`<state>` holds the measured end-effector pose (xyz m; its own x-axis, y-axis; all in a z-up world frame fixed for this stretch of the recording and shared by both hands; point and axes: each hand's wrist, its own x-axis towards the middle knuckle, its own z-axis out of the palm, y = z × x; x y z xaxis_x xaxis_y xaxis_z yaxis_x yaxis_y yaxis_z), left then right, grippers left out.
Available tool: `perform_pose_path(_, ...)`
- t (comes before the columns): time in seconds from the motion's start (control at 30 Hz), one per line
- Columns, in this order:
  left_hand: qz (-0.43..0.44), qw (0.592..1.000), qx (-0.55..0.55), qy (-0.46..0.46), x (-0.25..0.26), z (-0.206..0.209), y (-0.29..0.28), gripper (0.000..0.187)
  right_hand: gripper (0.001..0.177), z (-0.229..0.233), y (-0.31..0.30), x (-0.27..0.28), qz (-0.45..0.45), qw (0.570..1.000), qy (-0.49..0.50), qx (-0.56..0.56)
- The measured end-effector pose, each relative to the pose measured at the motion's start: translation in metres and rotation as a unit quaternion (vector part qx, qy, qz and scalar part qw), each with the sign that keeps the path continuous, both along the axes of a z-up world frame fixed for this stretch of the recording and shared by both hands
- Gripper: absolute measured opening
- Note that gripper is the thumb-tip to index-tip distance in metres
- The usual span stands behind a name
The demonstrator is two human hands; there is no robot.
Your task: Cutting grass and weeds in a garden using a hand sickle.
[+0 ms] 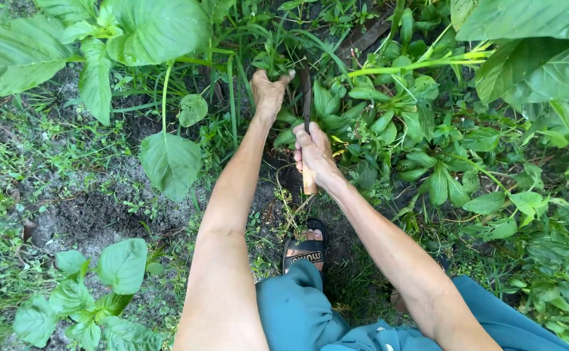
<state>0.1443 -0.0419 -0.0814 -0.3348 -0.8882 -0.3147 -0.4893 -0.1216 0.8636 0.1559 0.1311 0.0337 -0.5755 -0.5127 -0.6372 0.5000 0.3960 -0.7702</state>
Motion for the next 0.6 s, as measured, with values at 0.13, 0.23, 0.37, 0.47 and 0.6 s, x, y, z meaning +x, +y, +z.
perform_pose_path(0.13, -0.024, 0.976, -0.148, 0.156, 0.003, -0.014, -0.004, 0.021, 0.019, 0.008, -0.015, -0.009, 0.026, 0.996, -0.076, -0.03)
perform_pose_path(0.23, -0.001, 0.99, -0.084, 0.114, 0.008, -0.024, -0.015, 0.015, 0.019, -0.002, -0.022, -0.013, 0.072, 0.991, -0.111, -0.004)
perform_pose_path(0.37, 0.022, 0.988, -0.031, 0.152, 0.011, -0.048, -0.023, 0.039, 0.016, 0.007, -0.009, -0.013, 0.085, 0.988, -0.11, 0.07)
perform_pose_path(0.47, 0.081, 0.965, 0.112, 0.224, -0.001, -0.008, -0.036, 0.036, 0.023, 0.027, 0.024, -0.012, 0.101, 0.981, -0.139, 0.088)
perform_pose_path(0.6, 0.137, 0.956, 0.19, 0.175, -0.006, 0.058, -0.05, 0.024, 0.014, 0.061, 0.073, 0.0, 0.166, 0.979, -0.083, 0.079)
